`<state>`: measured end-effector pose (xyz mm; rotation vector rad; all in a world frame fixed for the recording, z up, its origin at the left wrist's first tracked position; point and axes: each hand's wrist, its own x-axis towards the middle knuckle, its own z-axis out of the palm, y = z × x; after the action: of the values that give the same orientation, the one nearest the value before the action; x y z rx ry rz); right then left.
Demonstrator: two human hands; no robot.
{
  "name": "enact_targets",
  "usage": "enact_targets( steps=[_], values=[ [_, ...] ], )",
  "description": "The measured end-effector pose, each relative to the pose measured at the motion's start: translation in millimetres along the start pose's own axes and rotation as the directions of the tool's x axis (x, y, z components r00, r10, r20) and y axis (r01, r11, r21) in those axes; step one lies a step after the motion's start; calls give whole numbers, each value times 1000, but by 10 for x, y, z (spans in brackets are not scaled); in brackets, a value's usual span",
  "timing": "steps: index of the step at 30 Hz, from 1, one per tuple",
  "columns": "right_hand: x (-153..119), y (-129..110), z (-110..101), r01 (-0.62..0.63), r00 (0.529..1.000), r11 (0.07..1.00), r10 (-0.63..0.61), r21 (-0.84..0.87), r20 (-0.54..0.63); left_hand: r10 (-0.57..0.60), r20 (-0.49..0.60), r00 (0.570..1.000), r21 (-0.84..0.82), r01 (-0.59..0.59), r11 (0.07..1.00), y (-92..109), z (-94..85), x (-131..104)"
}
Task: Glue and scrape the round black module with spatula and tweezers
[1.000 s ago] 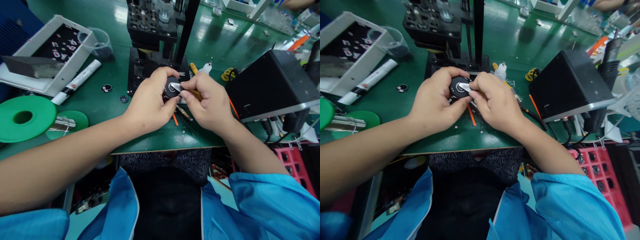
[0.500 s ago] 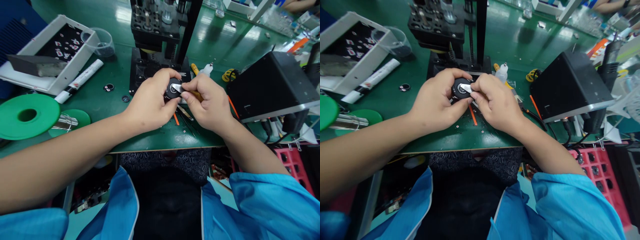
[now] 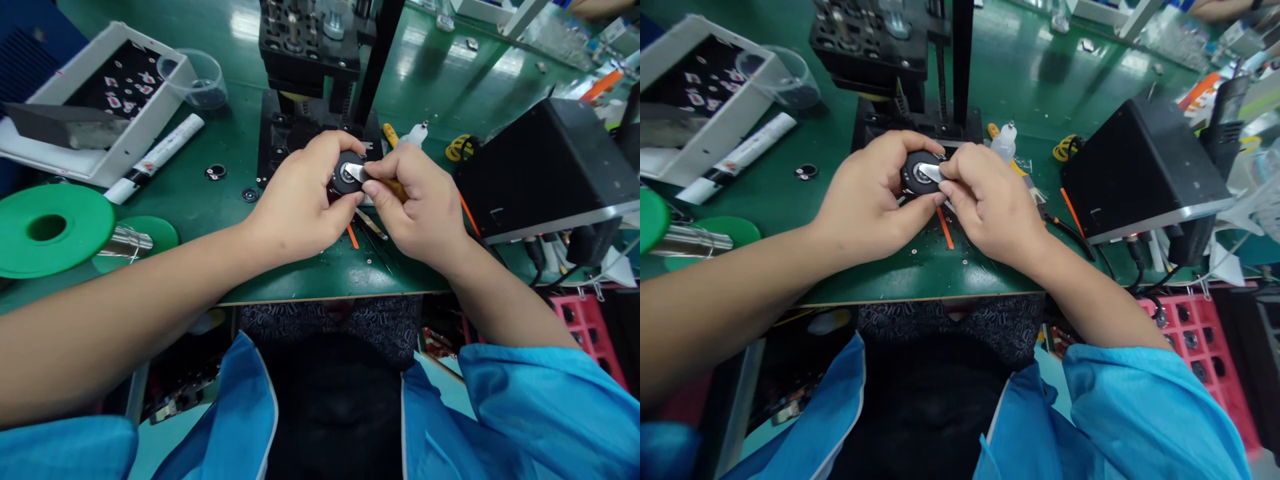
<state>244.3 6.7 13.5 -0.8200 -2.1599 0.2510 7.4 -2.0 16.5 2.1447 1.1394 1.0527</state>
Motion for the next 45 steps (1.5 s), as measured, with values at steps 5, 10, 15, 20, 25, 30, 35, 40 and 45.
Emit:
enact_targets(
  steps=[5,10,15,20,25,30,35,40,45],
  values=[
    [-3,-8,-8,38,999,997,-37,-70,19,-20,-22,1000,-12,20,1000,38,-9,28],
    [-3,-4,-20,86,996,975,-79,-207,46,-108,-15,994,-133,105,986,95,-28,57],
    [-17,-17,-5,81,996,960,-71,-268,47,-202,-9,979,-294,190,937,109,-3,54],
    [9,-44,-16,77,997,971,-70,-228,40,-262,24,965,-407,249,879,99,17,67],
    [49,-96,-57,85,996,977,-81,-195,30,-254,101,962,-529,268,805,68,23,95],
    [65,-60,-78,0,999,987,-8,-158,-47,-220,82,972,-570,227,790,58,24,96],
    [73,18,-55,-63,994,998,60,-23,-86,-172,131,976,-612,216,761,-50,48,72],
    [78,-8,-76,-112,993,993,111,-36,-31,-158,259,953,-600,287,747,-99,35,67],
    [100,-52,-112,-127,988,989,133,-81,73,-198,293,935,-539,332,774,1,-25,87]
  ],
)
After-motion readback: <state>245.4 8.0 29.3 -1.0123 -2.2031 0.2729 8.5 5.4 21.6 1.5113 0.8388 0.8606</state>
